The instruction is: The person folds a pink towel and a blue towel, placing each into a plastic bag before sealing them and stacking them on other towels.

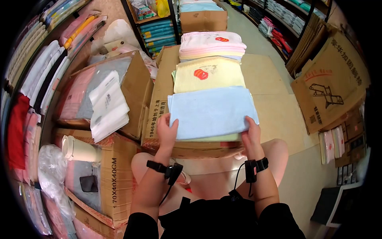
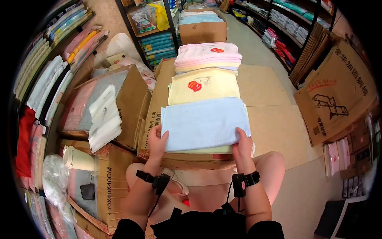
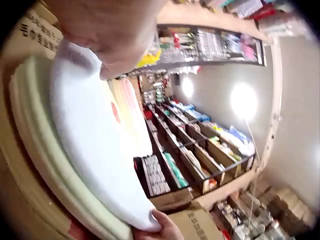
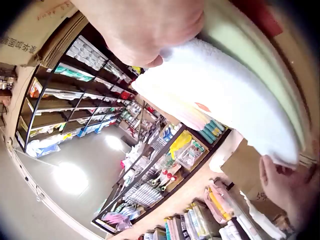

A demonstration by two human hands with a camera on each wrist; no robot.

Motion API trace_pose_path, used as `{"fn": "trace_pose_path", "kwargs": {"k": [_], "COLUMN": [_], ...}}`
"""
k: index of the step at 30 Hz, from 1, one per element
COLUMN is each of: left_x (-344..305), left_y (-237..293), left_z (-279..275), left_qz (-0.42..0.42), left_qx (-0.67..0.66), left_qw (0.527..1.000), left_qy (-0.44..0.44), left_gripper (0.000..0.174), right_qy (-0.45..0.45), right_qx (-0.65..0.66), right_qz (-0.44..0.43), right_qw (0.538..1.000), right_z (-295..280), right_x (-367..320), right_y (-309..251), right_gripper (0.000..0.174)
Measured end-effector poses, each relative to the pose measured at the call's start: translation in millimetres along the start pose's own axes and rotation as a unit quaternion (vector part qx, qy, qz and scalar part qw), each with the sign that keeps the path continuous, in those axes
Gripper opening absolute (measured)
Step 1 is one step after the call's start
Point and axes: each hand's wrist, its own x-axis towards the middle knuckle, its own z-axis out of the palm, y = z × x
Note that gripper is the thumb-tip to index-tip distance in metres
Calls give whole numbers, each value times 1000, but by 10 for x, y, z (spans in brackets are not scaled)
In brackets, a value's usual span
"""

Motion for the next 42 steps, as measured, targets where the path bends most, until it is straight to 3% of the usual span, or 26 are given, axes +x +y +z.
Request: {"fn": "trace_pose_path", "kwargs": {"k": [2,3,5,7,9,10,12,16,19,21,25,27,29,30,32,34,35,37,38,40,42], "left_x": [128,152,201,357,504,550,620,655,631,610,567,391,-44,-322,-773,-1135,-1232,-1362,-1378,-1038,-817], "left_y": [78,199,499,443,305,265,226,198,136,108,228,413,624,723,687,597,515,211,-85,175,245], "left_z": [102,172,329,459,571,610,681,744,759,783,779,728,632,560,433,396,322,199,168,57,-108], "left_qz": [109,108,235,223,202,203,111,112,182,291,292,202,183,123,86,-6,-8,29,-87,-337,-397], "left_qx": [185,185,410,423,345,346,306,320,327,368,340,217,123,76,117,237,237,181,189,-40,-88], "left_qw": [976,976,881,878,909,908,934,926,915,874,885,938,937,921,820,709,711,791,796,838,893], "left_qy": [-38,-36,8,-15,-121,-123,-147,-166,-154,-129,-127,-177,-273,-362,-554,-664,-662,-584,-568,-428,-191], "left_gripper": [28,28,25,24,24,24,22,17,12,8,8,7,6,6,11,25,25,36,39,33,32], "right_qy": [1,5,5,6,4,6,3,-15,-14,-10,-22,-29,-30,-33,-23,-20,-13,-5,-13,-18,-19], "right_qx": [-11,-22,-21,-15,-11,-9,-24,-35,-37,-31,-26,-23,-16,-13,-20,-32,-33,-35,-30,-23,-24], "right_qz": [-1,-3,5,10,10,10,1,8,14,16,14,9,5,0,5,12,12,12,6,3,-14], "right_qw": [1000,1000,1000,1000,1000,1000,1000,999,999,999,999,999,999,999,1000,999,999,999,999,1000,999], "right_z": [-1,-5,5,8,5,13,42,-9,-9,16,-30,-28,-37,-42,-17,-7,-13,-37,-47,-35,33], "right_x": [-13,-28,-67,-70,-88,-112,-160,-118,-116,-135,-109,-120,-116,-112,-125,-133,-127,-118,-108,-136,-185], "right_y": [7,5,-19,-34,-24,-25,-42,-29,-21,-40,-20,-17,0,5,-17,-17,-12,-4,2,2,-32], "right_gripper": [45,45,45,44,44,44,44,44,42,41,41,40,39,38,38,37,36,35,35,34,33]}}
